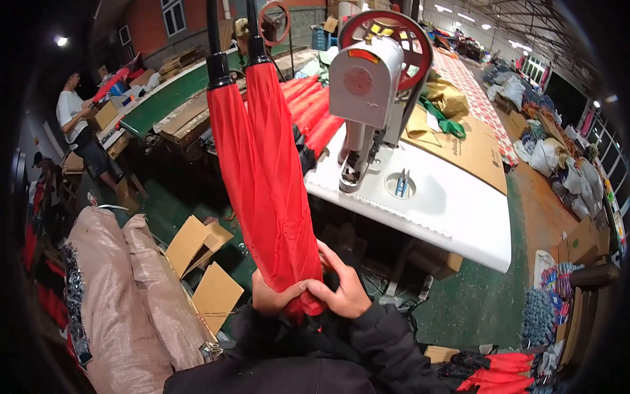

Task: Manually fitting red fabric canopies onto umbrella frames using a specialized assembly machine.

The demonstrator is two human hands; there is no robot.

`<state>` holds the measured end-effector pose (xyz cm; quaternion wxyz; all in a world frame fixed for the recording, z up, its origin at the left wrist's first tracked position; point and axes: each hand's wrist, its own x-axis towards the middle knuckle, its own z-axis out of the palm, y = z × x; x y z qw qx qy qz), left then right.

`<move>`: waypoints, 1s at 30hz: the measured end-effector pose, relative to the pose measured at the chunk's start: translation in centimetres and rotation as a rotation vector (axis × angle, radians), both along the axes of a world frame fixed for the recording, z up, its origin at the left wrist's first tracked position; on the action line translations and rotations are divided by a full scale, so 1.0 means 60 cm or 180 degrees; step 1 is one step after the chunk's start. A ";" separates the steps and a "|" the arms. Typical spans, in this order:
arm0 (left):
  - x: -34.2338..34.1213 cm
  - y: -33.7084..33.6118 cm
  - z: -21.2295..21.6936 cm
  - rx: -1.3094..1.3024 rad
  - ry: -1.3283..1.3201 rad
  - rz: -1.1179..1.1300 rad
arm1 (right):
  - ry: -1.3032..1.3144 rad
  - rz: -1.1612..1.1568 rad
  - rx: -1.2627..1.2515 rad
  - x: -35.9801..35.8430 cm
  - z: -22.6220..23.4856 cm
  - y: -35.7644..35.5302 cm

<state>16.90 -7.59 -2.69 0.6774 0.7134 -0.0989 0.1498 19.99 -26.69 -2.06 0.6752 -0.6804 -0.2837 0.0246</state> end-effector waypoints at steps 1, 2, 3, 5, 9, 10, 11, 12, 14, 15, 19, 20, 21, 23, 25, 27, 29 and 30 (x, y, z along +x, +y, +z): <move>-0.002 0.007 -0.011 -0.0105 0.0219 -0.0150 | 0.0011 0.0093 -0.0065 0.017 0.003 0.005; -0.003 0.007 -0.020 -0.0115 0.0256 -0.0153 | 0.0156 0.0108 0.0158 0.028 -0.004 0.018; -0.001 0.003 -0.026 -0.0281 0.0520 -0.0443 | 0.0514 0.0182 0.0279 0.038 -0.010 0.021; 0.003 -0.002 -0.040 -0.0475 0.0813 -0.0727 | 0.0923 0.0174 0.0595 0.052 -0.012 0.030; 0.009 0.005 -0.085 -0.1177 0.1291 -0.1590 | 0.1151 0.0001 0.0745 0.065 -0.036 0.038; 0.010 0.008 -0.096 -0.1189 0.1324 -0.1566 | 0.1092 -0.0029 0.0730 0.060 -0.042 0.040; 0.011 0.011 -0.107 -0.1144 0.1272 -0.1397 | 0.1032 -0.0060 0.0718 0.057 -0.047 0.041; 0.014 0.010 -0.113 -0.1104 0.1224 -0.1255 | 0.1069 -0.0075 0.0712 0.056 -0.050 0.039; 0.019 0.006 -0.125 -0.1119 0.1300 -0.1288 | 0.1160 -0.0086 0.0743 0.056 -0.053 0.033; 0.023 0.005 -0.131 -0.0993 0.1248 -0.1256 | 0.1188 -0.0105 0.0750 0.055 -0.055 0.033; 0.036 -0.002 -0.139 -0.0766 0.1131 -0.1186 | 0.1202 -0.0019 0.0644 0.058 -0.061 0.029; 0.039 -0.004 -0.139 -0.0761 0.1149 -0.1193 | 0.1196 0.0051 0.0560 0.060 -0.061 0.027; 0.041 -0.005 -0.139 -0.0758 0.1088 -0.1172 | 0.1211 0.0059 0.0570 0.062 -0.056 0.027; 0.040 -0.001 -0.157 -0.0744 0.1039 -0.1134 | 0.1163 0.0175 0.0507 0.067 -0.046 0.027; 0.038 0.014 -0.181 -0.0707 0.1306 -0.1434 | 0.1184 0.0114 0.0474 0.071 -0.047 0.028; 0.019 -0.006 -0.176 -0.0786 0.1400 -0.1058 | 0.1204 0.0037 0.0425 0.071 -0.053 0.029; 0.003 -0.033 -0.153 -0.0800 0.1359 -0.0633 | 0.1104 -0.0221 0.0434 0.076 -0.061 0.027; -0.015 -0.036 -0.149 -0.0707 0.1252 -0.0536 | 0.1096 -0.0189 0.0445 0.076 -0.057 0.029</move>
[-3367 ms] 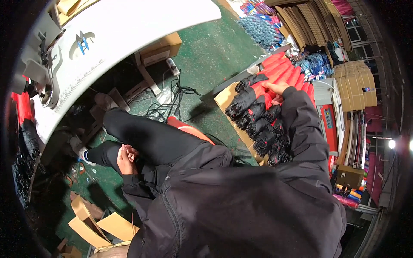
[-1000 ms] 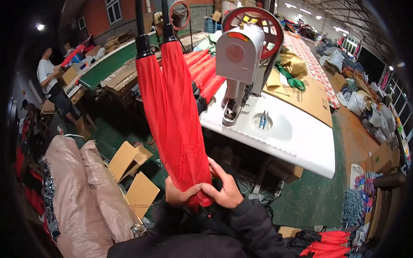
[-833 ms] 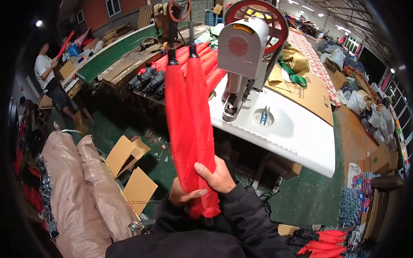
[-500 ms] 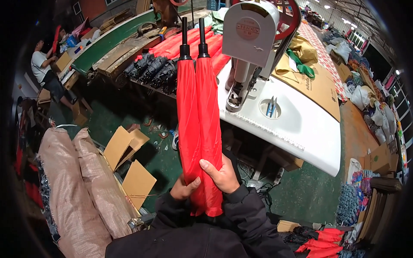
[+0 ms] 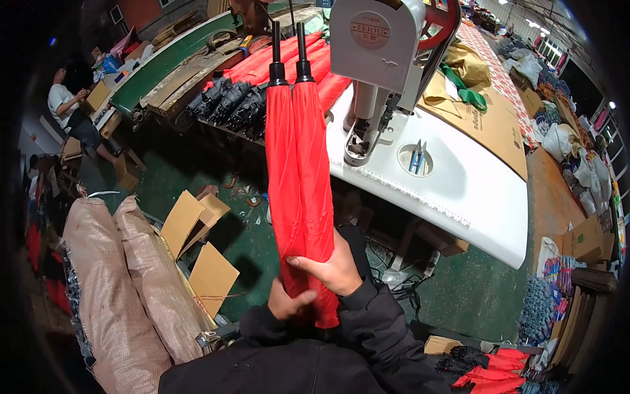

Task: Manually fitting red fabric canopies onto umbrella frames using a specialized assembly machine.

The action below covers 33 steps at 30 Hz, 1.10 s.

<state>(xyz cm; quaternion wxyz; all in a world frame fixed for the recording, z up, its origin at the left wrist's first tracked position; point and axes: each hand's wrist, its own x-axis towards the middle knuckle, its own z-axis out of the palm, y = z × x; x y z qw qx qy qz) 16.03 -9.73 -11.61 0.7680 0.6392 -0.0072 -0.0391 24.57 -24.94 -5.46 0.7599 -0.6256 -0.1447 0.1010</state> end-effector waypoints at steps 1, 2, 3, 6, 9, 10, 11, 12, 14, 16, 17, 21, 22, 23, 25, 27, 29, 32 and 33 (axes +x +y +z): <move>-0.015 0.004 -0.004 0.0246 -0.0061 -0.0046 | -0.0039 -0.0055 -0.0059 -0.001 0.007 0.007; -0.031 0.004 -0.011 0.0480 -0.0274 0.0048 | -0.0083 -0.0103 -0.0116 -0.001 0.013 0.015; -0.040 0.001 -0.017 0.0708 -0.0486 0.0150 | -0.0101 -0.0020 -0.0098 -0.003 0.016 0.020; -0.015 -0.017 0.033 0.0622 -0.0516 -0.0027 | -0.0129 -0.0280 -0.0072 0.001 0.028 0.009; -0.005 -0.005 0.008 0.1552 -0.0653 0.0090 | -0.0061 -0.0031 0.0285 0.026 0.041 0.008; -0.008 -0.005 0.028 0.1485 -0.0342 0.0079 | -0.0096 0.0029 0.0312 0.031 0.048 0.019; -0.008 0.003 0.039 0.1512 -0.0365 0.0137 | -0.0052 0.0286 0.0566 0.038 0.058 0.030; -0.009 0.005 0.049 0.1446 -0.0385 0.0221 | -0.0003 0.0527 0.0798 0.044 0.071 0.033; -0.010 0.011 0.062 0.1379 -0.0417 0.0332 | -0.0024 0.0751 0.0848 0.045 0.085 0.047; -0.015 0.023 0.081 0.1363 -0.0768 0.0541 | -0.0124 0.0516 0.0711 0.042 0.089 0.065; -0.018 0.031 0.089 0.1375 -0.0765 0.0579 | -0.0166 0.0398 0.0642 0.041 0.090 0.072; -0.024 0.073 0.139 0.1336 -0.0413 0.0378 | -0.0016 0.0331 0.0989 0.044 0.104 0.101; -0.026 0.085 0.132 0.1225 -0.0642 0.0360 | -0.0006 0.0358 0.0996 0.043 0.110 0.109; -0.029 0.094 0.130 0.1112 -0.0874 0.0338 | 0.0021 0.0365 0.1133 0.042 0.116 0.116; -0.036 0.112 0.141 0.1056 -0.0663 0.0246 | 0.0065 0.0379 0.1279 0.038 0.127 0.137; -0.032 0.130 0.150 0.0658 -0.0514 0.0236 | -0.0160 0.0308 0.1226 0.033 0.142 0.163; -0.031 0.159 0.157 0.0461 -0.0609 0.0191 | -0.0164 0.0339 0.1285 0.024 0.146 0.189; -0.058 0.204 0.168 0.0176 -0.0252 -0.0022 | -0.0125 0.0426 0.1276 0.005 0.132 0.217; -0.074 0.219 0.167 0.0479 -0.0306 0.0032 | -0.0098 0.0536 0.1301 -0.002 0.123 0.228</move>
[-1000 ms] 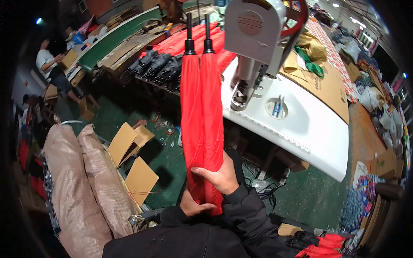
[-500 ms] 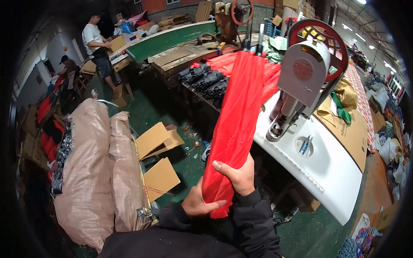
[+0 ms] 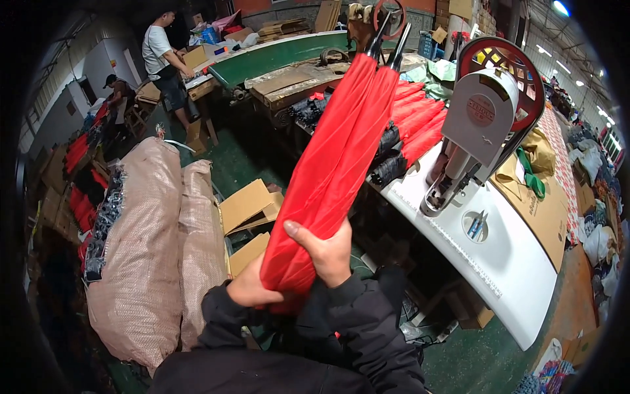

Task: Manually fitting red fabric canopies onto umbrella frames using a specialized assembly machine.

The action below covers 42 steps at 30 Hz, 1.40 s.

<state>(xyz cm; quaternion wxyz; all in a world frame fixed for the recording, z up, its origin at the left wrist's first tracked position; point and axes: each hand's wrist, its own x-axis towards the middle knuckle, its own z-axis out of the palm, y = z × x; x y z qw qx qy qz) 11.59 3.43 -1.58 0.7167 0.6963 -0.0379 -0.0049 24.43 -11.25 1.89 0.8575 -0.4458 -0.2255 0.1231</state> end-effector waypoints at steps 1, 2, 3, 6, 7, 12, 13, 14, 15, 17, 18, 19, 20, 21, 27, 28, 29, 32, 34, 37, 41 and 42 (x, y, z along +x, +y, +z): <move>-0.020 -0.001 0.014 0.0399 -0.0094 0.0081 | -0.0043 0.0144 0.0001 -0.008 -0.010 0.003; -0.037 0.001 0.017 0.0397 -0.0079 0.0080 | -0.0028 0.0144 -0.0001 -0.014 -0.020 0.007; -0.061 0.003 0.018 0.0538 0.0018 0.0070 | 0.0072 0.0240 0.0056 -0.024 -0.028 0.011; -0.106 0.005 0.034 0.1025 0.0271 -0.0050 | 0.0393 0.0409 0.0147 -0.038 -0.066 0.011; -0.112 0.006 0.025 0.0889 0.0418 -0.0136 | 0.0526 0.0431 0.0222 -0.039 -0.080 0.010; -0.138 0.017 0.019 0.1048 0.1026 -0.0458 | 0.1200 0.0504 0.0642 -0.050 -0.102 -0.005; -0.139 0.014 0.021 0.1276 0.0949 -0.0451 | 0.1291 0.0531 0.0415 -0.046 -0.117 -0.009; -0.140 0.011 0.024 0.1497 0.0864 -0.0462 | 0.1394 0.0546 0.0191 -0.044 -0.132 -0.015; -0.143 0.003 0.047 0.1625 0.1226 -0.0486 | 0.1429 0.0450 0.0000 -0.047 -0.138 -0.016; -0.145 -0.004 0.045 0.1704 0.0985 -0.0589 | 0.1329 0.0229 -0.0204 -0.050 -0.146 -0.022; -0.148 -0.007 0.052 0.1738 0.1078 -0.0682 | 0.1312 0.0263 0.0061 -0.052 -0.147 -0.025; -0.140 -0.007 0.052 0.1715 0.1101 -0.0799 | 0.1368 0.0158 0.0049 -0.052 -0.136 -0.034; -0.133 -0.006 0.051 0.1517 0.1201 -0.0950 | 0.1620 0.0218 0.0408 -0.048 -0.122 -0.044; -0.128 -0.003 0.049 0.1334 0.1300 -0.1067 | 0.1845 0.0303 0.0790 -0.042 -0.107 -0.048; -0.116 -0.012 0.028 0.0407 0.1769 -0.1449 | 0.1569 -0.0521 -0.0043 -0.042 -0.124 -0.104; -0.120 -0.014 0.026 0.0410 0.1781 -0.1443 | 0.1579 -0.0663 -0.0141 -0.049 -0.113 -0.110; -0.122 -0.015 0.024 0.0406 0.1775 -0.1525 | 0.1630 -0.0631 -0.0210 -0.053 -0.101 -0.119; -0.126 -0.029 0.032 0.0198 0.1920 -0.1493 | 0.1653 -0.0810 -0.0140 -0.058 -0.090 -0.134; -0.123 -0.042 0.043 -0.0023 0.2062 -0.1405 | 0.1581 -0.0986 -0.0122 -0.059 -0.093 -0.149; -0.101 -0.063 0.047 0.0045 0.2142 -0.1116 | 0.1649 -0.1067 -0.0350 -0.031 -0.098 -0.173; -0.081 -0.096 0.042 -0.0085 0.1908 -0.0974 | 0.1671 -0.0830 -0.0102 -0.002 -0.131 -0.188; -0.083 -0.096 0.045 -0.0122 0.1993 -0.0989 | 0.1663 -0.0847 -0.0086 -0.005 -0.129 -0.186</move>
